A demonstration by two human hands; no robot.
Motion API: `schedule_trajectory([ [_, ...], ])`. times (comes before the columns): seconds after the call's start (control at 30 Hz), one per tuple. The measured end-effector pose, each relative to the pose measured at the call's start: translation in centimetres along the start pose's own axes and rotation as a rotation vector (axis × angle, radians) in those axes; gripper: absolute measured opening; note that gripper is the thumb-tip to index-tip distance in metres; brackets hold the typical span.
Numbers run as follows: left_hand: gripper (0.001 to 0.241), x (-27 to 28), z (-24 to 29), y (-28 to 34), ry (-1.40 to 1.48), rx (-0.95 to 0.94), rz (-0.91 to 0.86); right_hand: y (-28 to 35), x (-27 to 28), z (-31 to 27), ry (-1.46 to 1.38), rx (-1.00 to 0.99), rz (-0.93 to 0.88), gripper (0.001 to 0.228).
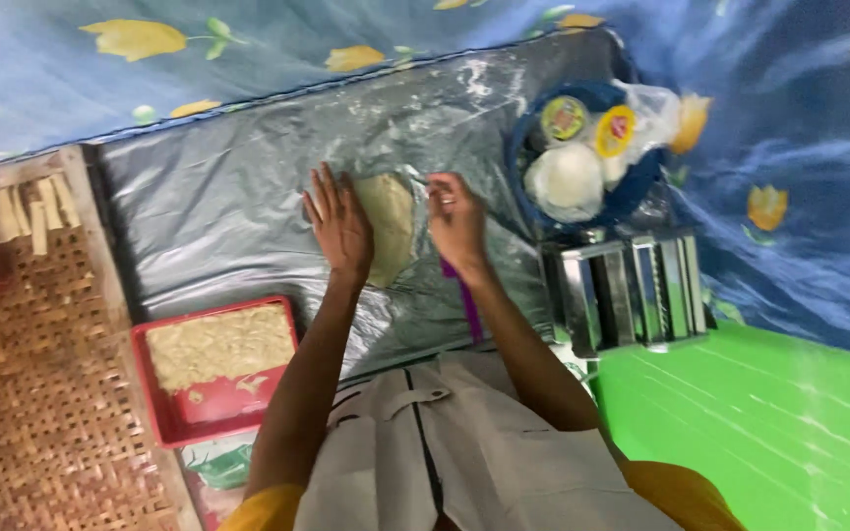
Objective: Kneading and folding a large piece of dough on a floured surface at a kitchen workstation.
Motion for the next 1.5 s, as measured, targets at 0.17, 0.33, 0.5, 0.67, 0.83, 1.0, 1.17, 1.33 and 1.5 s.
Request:
schedule_trajectory([
  [0.17,0.065,-1.2,3.1,2.7,0.137,-0.090,-0.044,-1.3,11.6,5.1,0.395,-0.136,-0.055,0.017],
  [0.33,0.084,0.9,5.1,4.7,-0.013,-0.149,-0.084,-3.8,17.1,16.9,0.610,-0.329,-0.263,0.039],
  [0.5,0.106,0.1,4.4,4.7,-0.011,-0.138,-0.117,-3.6,14.0,12.3,0.567,-0.294,-0.672,0.042],
  [0.67,0.088,-3.6,1.7,3.8,0.135,-0.143,-0.220,-3.0,12.8,15.9,0.664,-0.338,-0.848,0.057],
  [0.83,0.064,-3.9,1.4,6.5,0.169,-0.267,-0.181,-3.4,13.0,15.0,0.854,-0.306,-0.922,0.041],
  [1.0,0.079,-2.6,2.8,11.2,0.215,-0.241,-0.168,-4.2,13.3,18.3,0.942,-0.339,-0.902,0.030],
  [1.17,0.094,-3.1,2.6,12.6,0.235,-0.223,-0.189,-5.4,13.6,19.1,1.002,-0.344,-0.876,0.023],
  [1.33,0.080,-3.0,2.2,12.4,0.292,-0.190,-0.183,-4.2,15.1,18.2,0.953,-0.401,-0.829,0.021],
  [1.5,0.074,-2.4,2.4,12.3,0.376,-0.172,-0.154,-4.3,18.0,17.3,0.643,-0.240,-0.684,0.020],
])
Point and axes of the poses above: each hand's wrist, its own y-axis away from the middle knuckle, its own x-axis out of the back of the hand, z = x × y, the point moved 6 cm from there along -y, towards the middle knuckle, and after that the axes turned 15 degrees about -z, right-handed, at the moved point
